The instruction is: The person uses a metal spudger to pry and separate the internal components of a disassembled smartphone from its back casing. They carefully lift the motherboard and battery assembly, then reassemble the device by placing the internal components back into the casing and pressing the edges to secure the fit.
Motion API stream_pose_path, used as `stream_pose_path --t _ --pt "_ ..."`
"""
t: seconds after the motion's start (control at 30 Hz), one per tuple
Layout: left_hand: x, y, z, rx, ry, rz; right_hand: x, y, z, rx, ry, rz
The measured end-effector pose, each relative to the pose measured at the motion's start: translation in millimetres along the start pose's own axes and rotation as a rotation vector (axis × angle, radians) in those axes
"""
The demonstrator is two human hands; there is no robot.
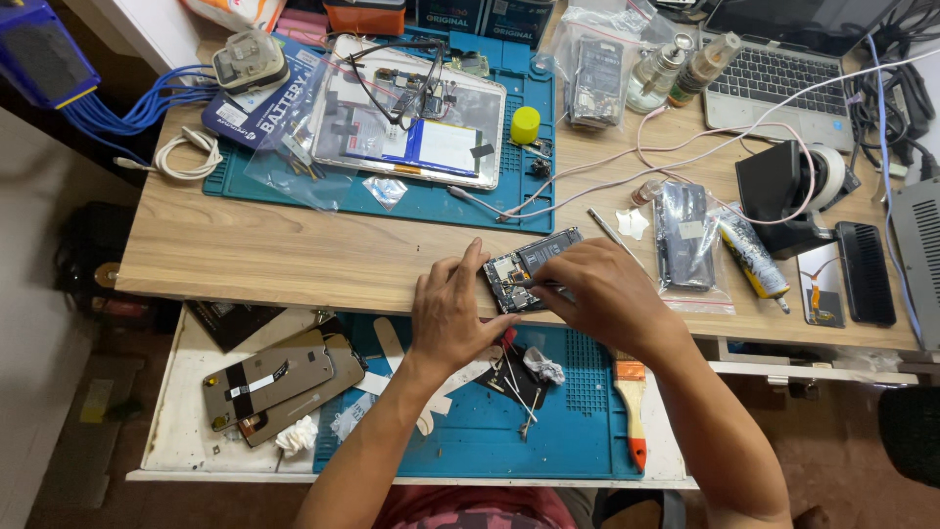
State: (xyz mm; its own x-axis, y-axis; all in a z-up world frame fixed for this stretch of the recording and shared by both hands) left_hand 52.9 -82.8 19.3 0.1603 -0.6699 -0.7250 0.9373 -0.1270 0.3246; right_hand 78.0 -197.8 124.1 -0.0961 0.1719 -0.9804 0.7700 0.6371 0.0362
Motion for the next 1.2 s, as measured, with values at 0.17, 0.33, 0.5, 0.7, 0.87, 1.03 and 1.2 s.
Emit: stream_pose_path --t 0.17,0.33,0.5,0.7,0.87,1.03,1.2 --pt "-1 0 0 -0.004 -0.012 0.016 3 2 1 -0.003 0.002 -0.005" --pt "-2 0 0 0.010 -0.011 0.039 4 4 0 -0.009 -0.003 -0.006" --pt "-2 0 0 -0.002 -0.013 0.032 5 7 -1 0.040 -0.020 -0.093" --pt "-5 0 3 -0.007 -0.013 0.029 11 22 -10 0.081 -0.139 -0.331" --pt "-4 -1 2 -0.001 -0.016 0.059 9 38 -23 -0.010 -0.339 -0.381" --pt "-4 -1 2 -0.009 -0.013 0.070 2 41 -29 -0.039 -0.422 -0.470" --pt "-2 -1 0 -0.030 -0.027 0.042 5 38 -23 -0.049 -0.384 -0.444"
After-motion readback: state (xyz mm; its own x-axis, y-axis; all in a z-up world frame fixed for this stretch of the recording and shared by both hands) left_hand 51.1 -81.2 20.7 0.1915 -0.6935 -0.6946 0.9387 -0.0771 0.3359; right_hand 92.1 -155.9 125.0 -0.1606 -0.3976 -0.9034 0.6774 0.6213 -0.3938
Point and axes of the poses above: each hand's wrist, its own y-axis towards the middle knuckle, its own x-axis out of the palm, z = x × y, the point moved 7 cm from there along y, towards the middle knuckle, and after that the axes turned 1 degree about x, right-handed, at the moved point
